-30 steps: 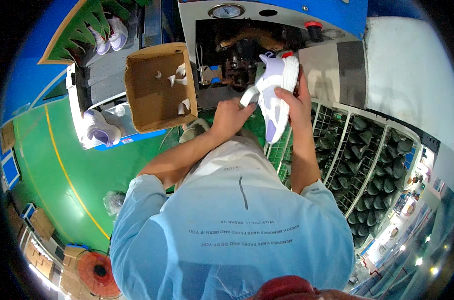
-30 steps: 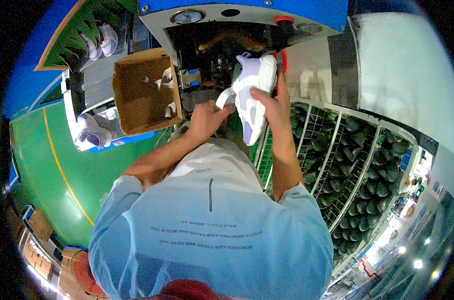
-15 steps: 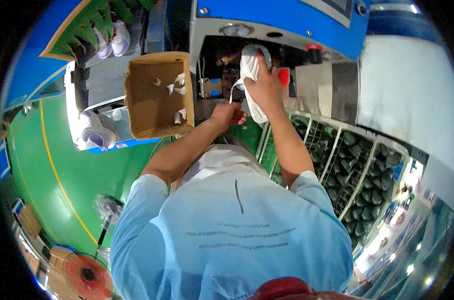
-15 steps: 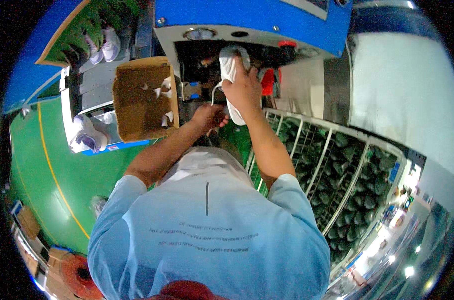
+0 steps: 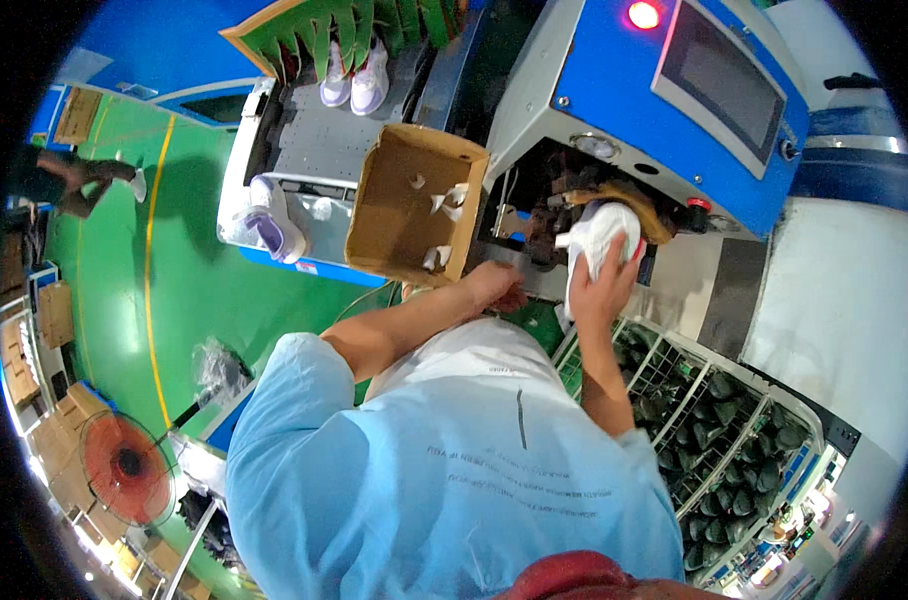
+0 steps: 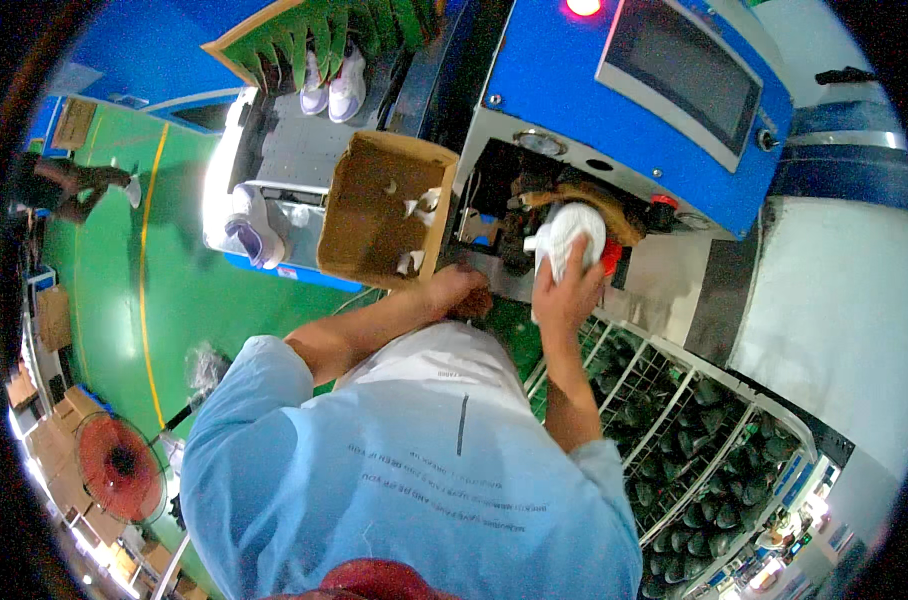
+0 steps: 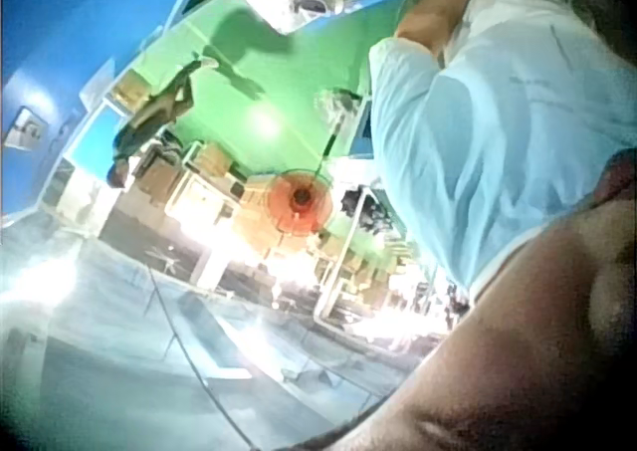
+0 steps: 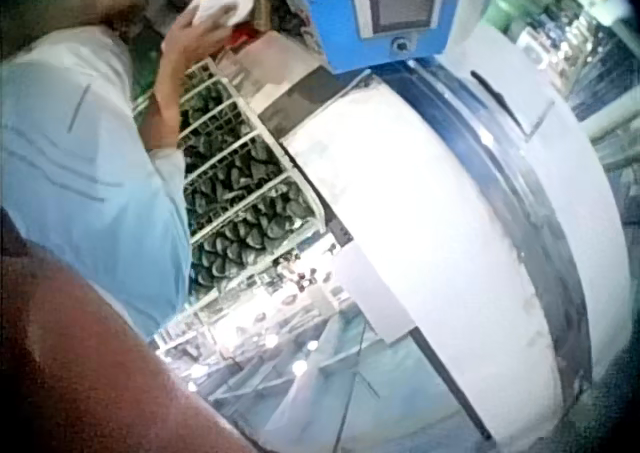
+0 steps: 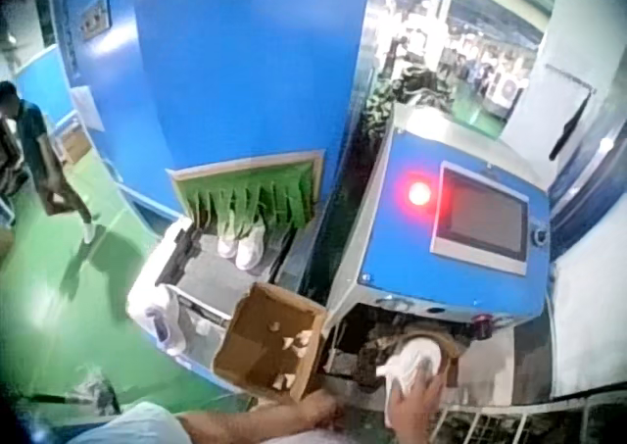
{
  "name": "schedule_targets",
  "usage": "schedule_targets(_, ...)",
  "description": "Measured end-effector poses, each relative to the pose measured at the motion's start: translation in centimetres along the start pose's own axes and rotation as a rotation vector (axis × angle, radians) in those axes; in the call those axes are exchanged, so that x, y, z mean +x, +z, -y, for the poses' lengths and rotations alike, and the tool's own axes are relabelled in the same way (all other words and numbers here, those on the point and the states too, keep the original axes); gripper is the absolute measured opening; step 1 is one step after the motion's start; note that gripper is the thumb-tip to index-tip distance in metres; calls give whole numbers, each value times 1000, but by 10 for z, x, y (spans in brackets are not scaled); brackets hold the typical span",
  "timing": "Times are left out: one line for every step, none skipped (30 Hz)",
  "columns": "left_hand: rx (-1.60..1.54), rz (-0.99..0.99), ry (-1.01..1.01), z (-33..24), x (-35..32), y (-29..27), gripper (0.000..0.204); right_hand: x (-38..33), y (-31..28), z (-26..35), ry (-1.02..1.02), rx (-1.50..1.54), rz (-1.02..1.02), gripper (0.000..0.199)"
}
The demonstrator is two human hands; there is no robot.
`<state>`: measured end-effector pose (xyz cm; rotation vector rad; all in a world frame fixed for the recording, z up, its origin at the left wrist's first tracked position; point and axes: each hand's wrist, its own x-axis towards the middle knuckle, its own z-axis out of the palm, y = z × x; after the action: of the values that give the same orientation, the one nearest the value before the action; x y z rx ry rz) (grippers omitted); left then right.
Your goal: The person takes shoes from a conveyor belt, fits them onto a metallic shoe last, and places them into an oven-like machine. They repeat this cycle with different shoes, also handling a dark-colored shoe from another worker.
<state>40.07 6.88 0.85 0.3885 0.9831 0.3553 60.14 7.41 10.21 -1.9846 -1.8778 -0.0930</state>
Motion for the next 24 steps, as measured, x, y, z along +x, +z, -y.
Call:
schedule_targets(7,11,21,-11,-6,9,35,-16,-4,-6,-69,-15,-65,82)
schedule_targets(9,37,-13,-26,-22,22,40,-32,-10,-5,-49,15,-71,81)
schedule_targets(13,61,-46,-38,-35,32,45,-46,-17,-4,-31,47,-78,80)
schedule_targets(81,155,-48,-44,-40,37,71,-60,-27,-3,-43,55,-60,80)
schedule_targets(68,144,-56,-43,-39,39,71,-71,-34,1,-55,73,-14,81)
schedule_targets(18,223,-125,-39,-38,44,77,-85,-45,-3,-56,112,46,77)
schedule_targets(-38,298,-193,-34,-38,46,85,-94,-62,11,-84,23,20,72)
schedule_targets(-35,299,-195,-26,-33,43,85,-98,-82,18,-77,13,144,76)
schedule_targets(-45,472,-333,-15,-26,38,88,-101,-100,20,-73,-1,270,79)
schedule_targets(-50,643,-470,-9,-25,36,92,-101,-105,13,-133,-25,297,81)
schedule_targets(25,646,-450,-2,-24,37,86,-100,-110,5,-199,-48,326,83)
schedule_targets(67,605,-384,4,-25,33,80,-100,-110,-6,210,355,445,81)
schedule_targets(107,565,-319,6,-30,29,74,-93,-113,3,627,760,540,78)
schedule_targets(121,537,-296,11,-36,25,66,-76,-104,15,908,1024,394,69)
schedule_targets(143,514,-277,8,-49,24,58,-77,-80,-15,1049,1197,413,69)
schedule_targets(247,381,-288,4,-62,22,53,-69,-51,-27,1000,1345,456,65)
schedule_targets(267,392,-302,10,-61,14,53,-59,-26,-22,1008,1459,434,63)
schedule_targets(256,358,-247,19,-56,6,55,-50,-8,-15,1007,1568,416,61)
schedule_targets(246,327,-197,27,-53,1,56,-47,2,0,1021,1567,390,61)
schedule_targets(420,340,-200,9,-64,-5,61,-51,14,23,1076,1643,171,55)
schedule_targets(537,283,-209,-2,-72,-8,68,-59,17,41,1124,1712,-64,50)
schedule_targets(542,303,-155,10,-68,-26,70,-72,6,49,1141,1721,-117,50)
schedule_targets(558,356,-88,15,-57,-44,72,-82,-15,49,1011,1642,-9,57)
schedule_targets(719,189,-76,8,-57,-53,71,-96,-36,44,893,1538,63,63)
